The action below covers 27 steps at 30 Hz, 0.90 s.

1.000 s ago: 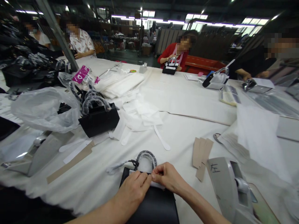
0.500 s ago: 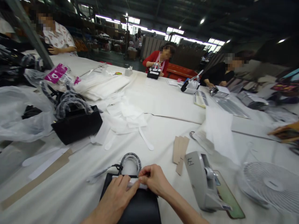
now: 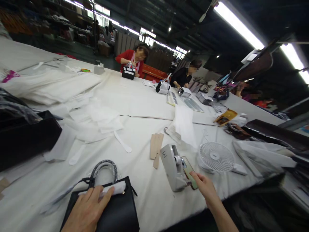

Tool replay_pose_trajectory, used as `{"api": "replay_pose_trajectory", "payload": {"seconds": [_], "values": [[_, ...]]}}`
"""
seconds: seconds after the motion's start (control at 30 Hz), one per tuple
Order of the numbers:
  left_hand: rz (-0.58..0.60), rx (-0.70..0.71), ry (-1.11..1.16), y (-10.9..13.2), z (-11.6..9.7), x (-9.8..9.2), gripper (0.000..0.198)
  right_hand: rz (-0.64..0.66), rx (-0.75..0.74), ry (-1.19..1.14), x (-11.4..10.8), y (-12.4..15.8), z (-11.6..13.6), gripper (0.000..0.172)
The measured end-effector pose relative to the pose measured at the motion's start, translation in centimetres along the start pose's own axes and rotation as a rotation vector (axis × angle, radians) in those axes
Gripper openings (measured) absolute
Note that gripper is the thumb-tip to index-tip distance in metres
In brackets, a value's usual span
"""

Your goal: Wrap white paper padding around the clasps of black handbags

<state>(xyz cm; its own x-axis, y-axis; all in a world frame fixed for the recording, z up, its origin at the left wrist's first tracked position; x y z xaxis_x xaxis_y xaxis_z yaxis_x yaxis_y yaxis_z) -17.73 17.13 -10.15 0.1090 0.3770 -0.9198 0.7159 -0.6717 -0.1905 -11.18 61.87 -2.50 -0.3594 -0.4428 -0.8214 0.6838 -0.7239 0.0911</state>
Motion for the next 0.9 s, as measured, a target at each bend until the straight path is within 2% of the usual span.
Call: {"api": "replay_pose_trajectory", "payload": {"seconds": [0.1, 0.23, 0.33, 0.43, 0.57, 0.77, 0.9], "values": [[-0.026, 0.003, 0.011, 0.2, -0.1, -0.1, 0.08, 0.156, 0.06, -0.04, 1.7, -0.1, -1.9, 0.051], [-0.082, 0.019, 0.003, 0.3, -0.3, -0.3, 0.077, 0.234, 0.103, -0.09, 3.4, 0.0, -2.2, 0.043], [-0.106, 0.024, 0.006, 0.2, -0.3, -0.5, 0.078, 0.216, 0.132, -0.128, 3.2, -0.2, -2.8, 0.041], [-0.099, 0.027, 0.016, 0.2, -0.3, -0.5, 0.079, 0.161, 0.158, -0.154, 2.1, -0.1, -3.8, 0.042], [-0.102, 0.024, 0.005, 0.4, -0.1, 0.0, 0.084, 0.11, 0.205, -0.166, 0.9, 1.4, -5.4, 0.042], [-0.124, 0.009, 0.018, 0.6, 0.1, 0.3, 0.084, 0.128, 0.286, -0.185, 3.1, 3.5, -7.5, 0.045], [-0.113, 0.021, 0.024, 0.1, -0.2, -0.5, 0.078, 0.097, 0.303, -0.145, 4.6, 4.3, -8.8, 0.042]]}}
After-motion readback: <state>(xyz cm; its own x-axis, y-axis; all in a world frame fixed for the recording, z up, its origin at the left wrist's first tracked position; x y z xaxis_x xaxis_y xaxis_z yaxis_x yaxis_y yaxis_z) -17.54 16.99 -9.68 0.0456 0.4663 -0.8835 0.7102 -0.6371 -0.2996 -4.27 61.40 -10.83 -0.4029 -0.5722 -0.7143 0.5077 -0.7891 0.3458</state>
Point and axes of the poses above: each hand's wrist, its own y-axis away from the middle knuckle, its own x-axis out of the palm, z = x × y, the point moved 10 cm from there along -y, towards the middle knuckle, and after that the axes turned 10 degrees about y, right-handed, at the moved point
